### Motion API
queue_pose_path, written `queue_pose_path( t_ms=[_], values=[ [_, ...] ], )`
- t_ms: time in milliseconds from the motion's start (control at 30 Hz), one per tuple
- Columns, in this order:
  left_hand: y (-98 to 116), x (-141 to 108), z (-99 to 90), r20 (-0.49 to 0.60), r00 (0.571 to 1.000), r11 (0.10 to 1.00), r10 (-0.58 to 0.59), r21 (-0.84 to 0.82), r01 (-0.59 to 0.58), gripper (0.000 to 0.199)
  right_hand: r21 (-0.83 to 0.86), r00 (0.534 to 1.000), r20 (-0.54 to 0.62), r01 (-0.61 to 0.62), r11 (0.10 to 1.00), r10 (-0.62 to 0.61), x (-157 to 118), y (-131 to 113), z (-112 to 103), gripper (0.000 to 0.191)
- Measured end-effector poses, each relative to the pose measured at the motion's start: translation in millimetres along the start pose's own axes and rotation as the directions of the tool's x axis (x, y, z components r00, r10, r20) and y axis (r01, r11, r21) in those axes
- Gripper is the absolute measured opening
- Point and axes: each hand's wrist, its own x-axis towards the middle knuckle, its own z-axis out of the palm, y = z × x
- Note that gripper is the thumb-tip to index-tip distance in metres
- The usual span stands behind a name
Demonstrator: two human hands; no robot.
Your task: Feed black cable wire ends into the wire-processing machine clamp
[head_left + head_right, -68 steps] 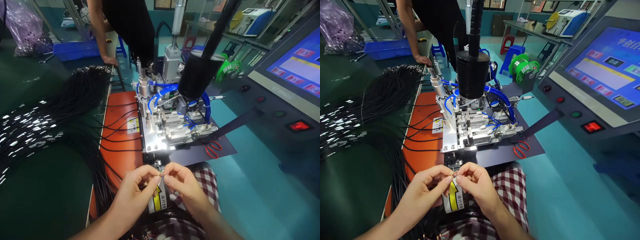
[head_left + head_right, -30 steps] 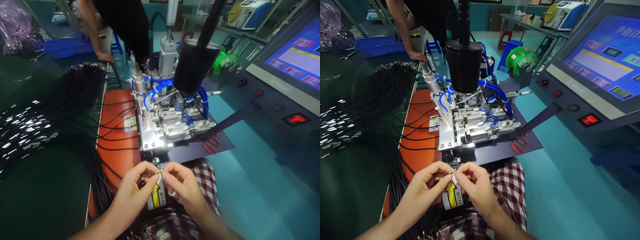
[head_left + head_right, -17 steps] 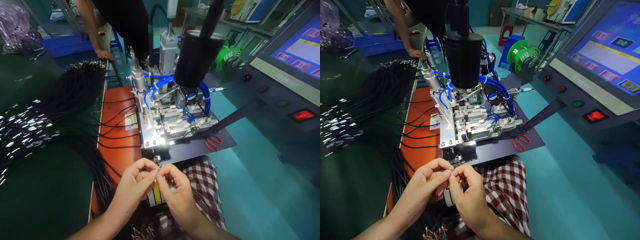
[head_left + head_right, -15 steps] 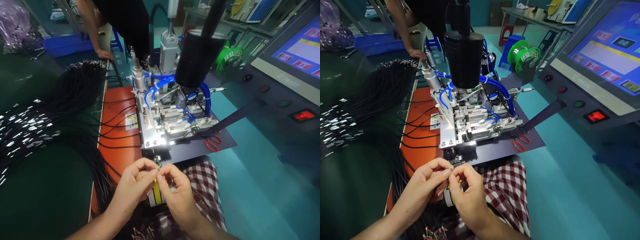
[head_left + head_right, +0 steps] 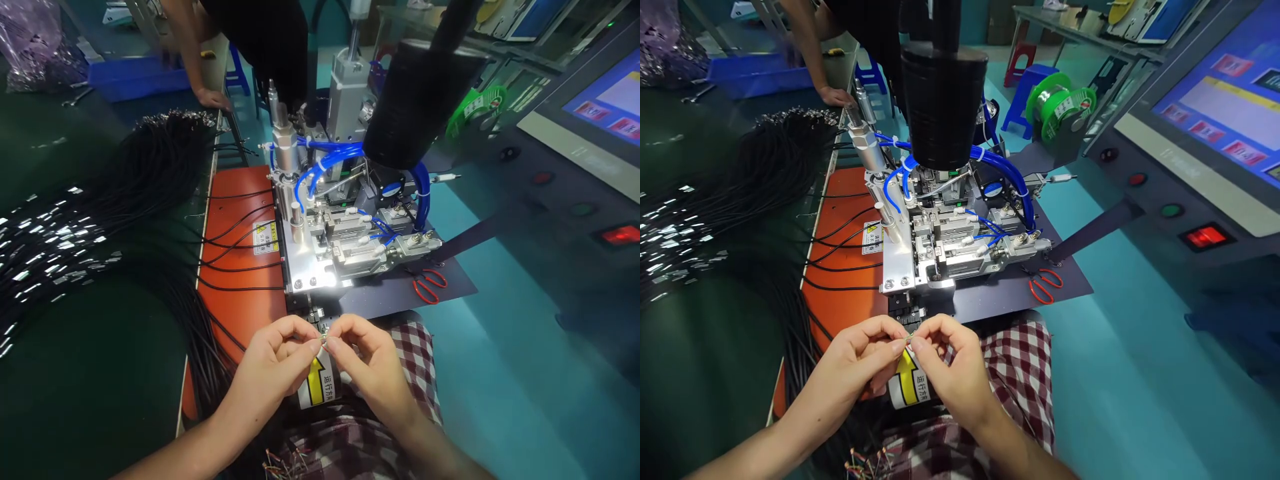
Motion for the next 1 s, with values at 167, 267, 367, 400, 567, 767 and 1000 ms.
queue_pose_path(
  t_ms=[167,267,367,400,567,767,1000],
  values=[
    [4,0,-2.5,0.058,0.998,0.999,-0.015,0.03,0.013,0.022,0.128,0.993,0.106,-0.072,0.989,0.059,4,3,-2,0.017],
    [7,1,-5.0,0.1,0.993,0.997,-0.057,0.053,0.052,0.02,0.163,0.973,0.217,-0.116,0.98,0.079,8,5,-8,0.019],
    [9,3,-7.5,0.154,0.984,0.994,-0.089,0.078,0.077,0.016,0.138,0.945,0.32,-0.118,0.983,0.069,13,4,-15,0.018],
    [9,4,-8.1,0.171,0.98,0.993,-0.097,0.089,0.083,0.015,0.121,0.935,0.348,-0.111,0.986,0.062,14,4,-17,0.018],
    [6,4,-9.2,0.197,0.971,0.986,-0.132,0.129,0.108,0.014,0.015,0.909,0.417,-0.028,0.999,0.019,16,2,-22,0.019],
    [1,3,-8.5,0.12,0.99,0.997,-0.078,0.024,0.076,0.015,0.021,0.967,0.251,-0.046,0.999,0.039,8,5,-17,0.019],
    [1,1,-3.5,0.059,0.997,0.997,-0.058,-0.05,0.061,0.013,-0.082,0.997,0.042,-0.066,0.994,0.069,-11,0,1,0.013]
  ],
)
